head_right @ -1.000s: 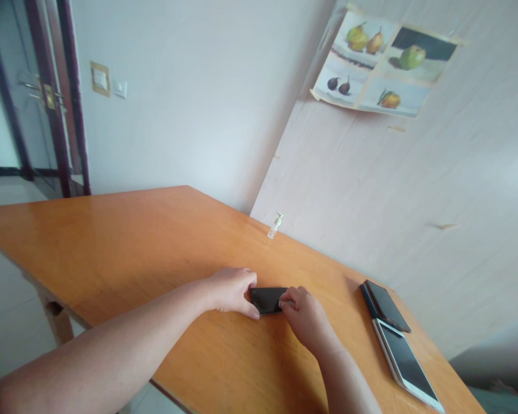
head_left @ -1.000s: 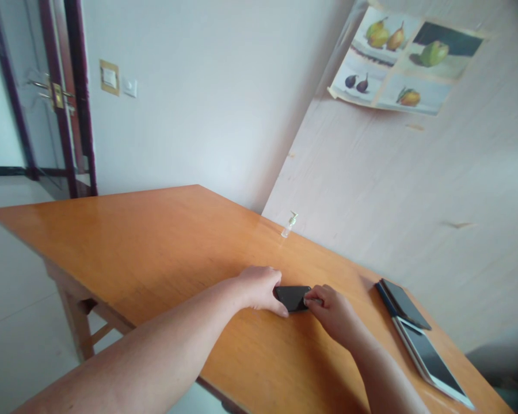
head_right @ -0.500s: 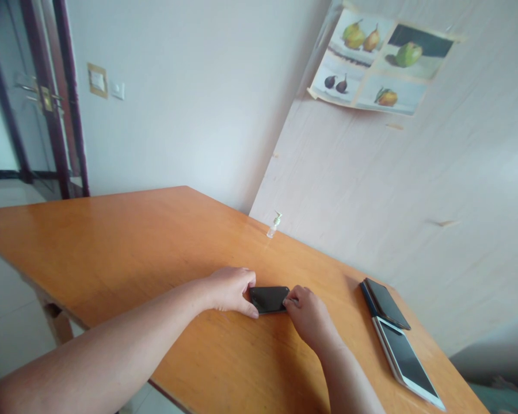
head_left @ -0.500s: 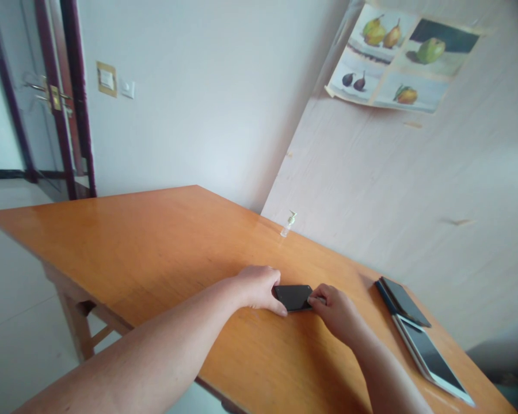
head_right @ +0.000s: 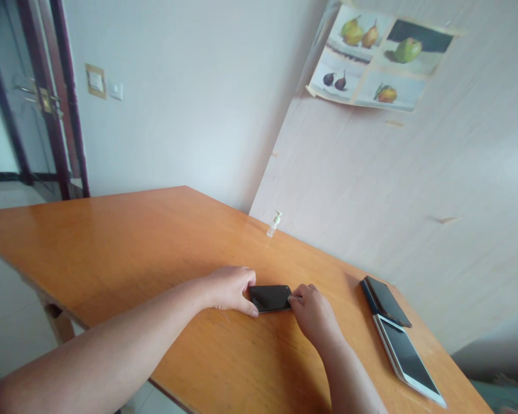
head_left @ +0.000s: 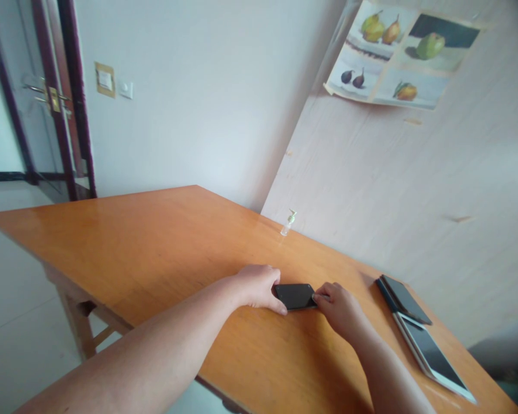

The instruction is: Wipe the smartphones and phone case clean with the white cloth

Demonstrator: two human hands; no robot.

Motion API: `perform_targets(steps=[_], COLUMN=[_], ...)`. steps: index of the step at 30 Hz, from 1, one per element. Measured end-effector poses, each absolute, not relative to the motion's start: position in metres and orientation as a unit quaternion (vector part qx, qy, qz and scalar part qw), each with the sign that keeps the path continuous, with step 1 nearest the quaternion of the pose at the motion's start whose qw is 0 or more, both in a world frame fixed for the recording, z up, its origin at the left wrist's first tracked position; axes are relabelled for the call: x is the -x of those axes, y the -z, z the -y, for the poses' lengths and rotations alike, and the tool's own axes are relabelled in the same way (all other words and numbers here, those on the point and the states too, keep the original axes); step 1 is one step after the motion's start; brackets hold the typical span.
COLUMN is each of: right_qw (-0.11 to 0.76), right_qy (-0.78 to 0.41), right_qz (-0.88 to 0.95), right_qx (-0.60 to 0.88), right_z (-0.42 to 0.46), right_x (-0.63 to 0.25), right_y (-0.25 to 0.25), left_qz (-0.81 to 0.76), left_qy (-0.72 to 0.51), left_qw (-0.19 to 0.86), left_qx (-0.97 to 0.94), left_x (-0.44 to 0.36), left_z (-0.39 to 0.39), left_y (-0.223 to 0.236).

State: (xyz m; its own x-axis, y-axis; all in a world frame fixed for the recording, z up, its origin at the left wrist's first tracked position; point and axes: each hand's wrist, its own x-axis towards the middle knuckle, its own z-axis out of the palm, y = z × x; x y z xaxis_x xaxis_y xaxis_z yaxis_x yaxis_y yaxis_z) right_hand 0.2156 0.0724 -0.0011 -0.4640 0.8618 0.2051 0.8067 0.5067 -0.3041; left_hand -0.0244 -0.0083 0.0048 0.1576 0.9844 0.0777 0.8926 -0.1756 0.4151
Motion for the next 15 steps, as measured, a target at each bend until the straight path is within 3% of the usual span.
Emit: perform_targets(steps=[8,15], right_qw=[0.188,0.184], right_qy=[-0.195,-0.081], right_qz=[0.904,0.859], right_qx=[0.33,0.47], right_z=[-0.028,-0.065], right_x=[-0.177,-0.208], right_y=[-0.006,0.002], left_qz=[-0.632,-0.635], left_qy=[-0.17,-0.165], left_qw=[0.153,0.138], left_qx=[-0.741,-0.742], left_x=[0.022,0.024], left_z=[0.013,0.01], left_y=[-0.009,-0.007])
